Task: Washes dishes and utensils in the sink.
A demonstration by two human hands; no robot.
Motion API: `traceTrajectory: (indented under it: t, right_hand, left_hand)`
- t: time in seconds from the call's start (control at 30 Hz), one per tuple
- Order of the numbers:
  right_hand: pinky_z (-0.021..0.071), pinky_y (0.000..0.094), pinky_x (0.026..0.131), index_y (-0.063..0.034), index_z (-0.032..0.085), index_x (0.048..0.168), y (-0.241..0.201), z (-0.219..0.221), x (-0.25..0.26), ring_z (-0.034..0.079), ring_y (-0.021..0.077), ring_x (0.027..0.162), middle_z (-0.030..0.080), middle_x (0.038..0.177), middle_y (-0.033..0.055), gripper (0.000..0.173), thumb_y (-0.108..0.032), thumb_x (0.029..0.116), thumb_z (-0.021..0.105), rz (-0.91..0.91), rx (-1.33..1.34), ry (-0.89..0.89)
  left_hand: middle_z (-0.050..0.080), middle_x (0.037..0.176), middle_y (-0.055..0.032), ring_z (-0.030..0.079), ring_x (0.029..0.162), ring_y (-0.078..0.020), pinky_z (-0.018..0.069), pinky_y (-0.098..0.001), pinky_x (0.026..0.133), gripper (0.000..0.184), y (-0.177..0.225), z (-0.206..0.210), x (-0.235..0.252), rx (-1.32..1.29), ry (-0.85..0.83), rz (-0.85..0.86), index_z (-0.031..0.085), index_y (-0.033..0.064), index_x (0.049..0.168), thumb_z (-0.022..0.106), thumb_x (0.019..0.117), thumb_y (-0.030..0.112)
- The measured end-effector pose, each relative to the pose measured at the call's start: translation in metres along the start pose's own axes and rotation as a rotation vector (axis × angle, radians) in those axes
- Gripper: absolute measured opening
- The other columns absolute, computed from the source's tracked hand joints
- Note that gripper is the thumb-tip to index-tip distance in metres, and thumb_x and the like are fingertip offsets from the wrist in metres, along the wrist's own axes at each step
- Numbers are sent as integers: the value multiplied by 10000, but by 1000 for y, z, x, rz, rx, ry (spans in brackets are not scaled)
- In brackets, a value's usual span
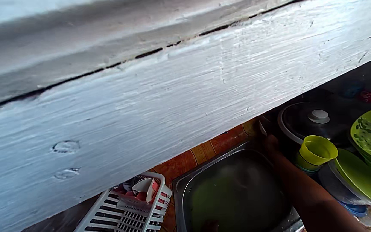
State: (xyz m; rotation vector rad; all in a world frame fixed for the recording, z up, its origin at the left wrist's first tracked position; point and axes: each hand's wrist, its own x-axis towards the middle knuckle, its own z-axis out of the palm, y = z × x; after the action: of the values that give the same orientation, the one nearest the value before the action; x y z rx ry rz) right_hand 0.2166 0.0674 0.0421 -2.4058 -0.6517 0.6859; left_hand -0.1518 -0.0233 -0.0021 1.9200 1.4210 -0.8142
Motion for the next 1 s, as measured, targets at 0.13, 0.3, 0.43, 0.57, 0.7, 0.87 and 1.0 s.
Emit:
traceTrajectory:
  t: [0.13,0.3,0.43,0.57,0.7,0.87,1.0]
  right_hand:
    - [452,543,1101,-22,397,1551,16,20,-16,524,475,1328,494,1438,344,583,-69,1001,584,-118,30,82]
    - [462,587,1046,-92,467,1531,41,30,0,569,456,1285,580,1387,291,533,-191,1017,567,-65,-247,118]
    - [459,596,1049,-42,555,1440,49,36,7,582,451,1279,619,1348,273,447,-196,1021,544,-53,-332,197]
    - [358,626,1143,-59,482,1515,39,28,-33,404,485,1428,443,1536,284,513,-122,1011,555,-328,-282,121]
    - [386,624,1132,-58,606,1409,55,65,-66,418,492,1421,493,1501,281,440,-196,992,630,-767,-395,-216]
    - [335,693,1124,-201,500,1530,62,100,-95,220,469,1532,275,1668,202,665,-347,930,749,-698,-506,-600]
    - [298,741,1126,-157,424,1576,66,116,-109,218,499,1526,295,1644,257,685,-406,987,669,-714,-720,-830]
  left_hand:
    - [473,1519,-259,414,1442,-420,339,-551,1179,616,-8,4,12,-65,29,-14,473,8,1496,619,1012,359]
    - [482,1496,-247,464,1391,-407,420,-529,1132,647,-25,23,27,-13,94,-72,519,53,1477,729,915,294]
    - [492,1490,-238,488,1366,-418,448,-563,1099,687,-23,31,29,-30,136,-102,480,54,1505,723,867,135]
    - [567,1395,-288,564,1294,-442,471,-598,1056,623,-19,27,24,-152,84,-113,411,-26,1500,611,916,65]
    - [567,1403,-274,551,1313,-422,456,-582,1075,495,-12,17,15,-117,-27,-133,516,-60,1414,620,967,125]
    - [600,1390,-212,567,1310,-369,458,-559,1086,385,-16,5,17,-295,94,-133,600,27,1371,569,1005,140]
    - [697,1196,-191,668,1149,-334,511,-527,1012,302,-18,-26,1,-396,333,-126,673,50,1259,511,1061,212]
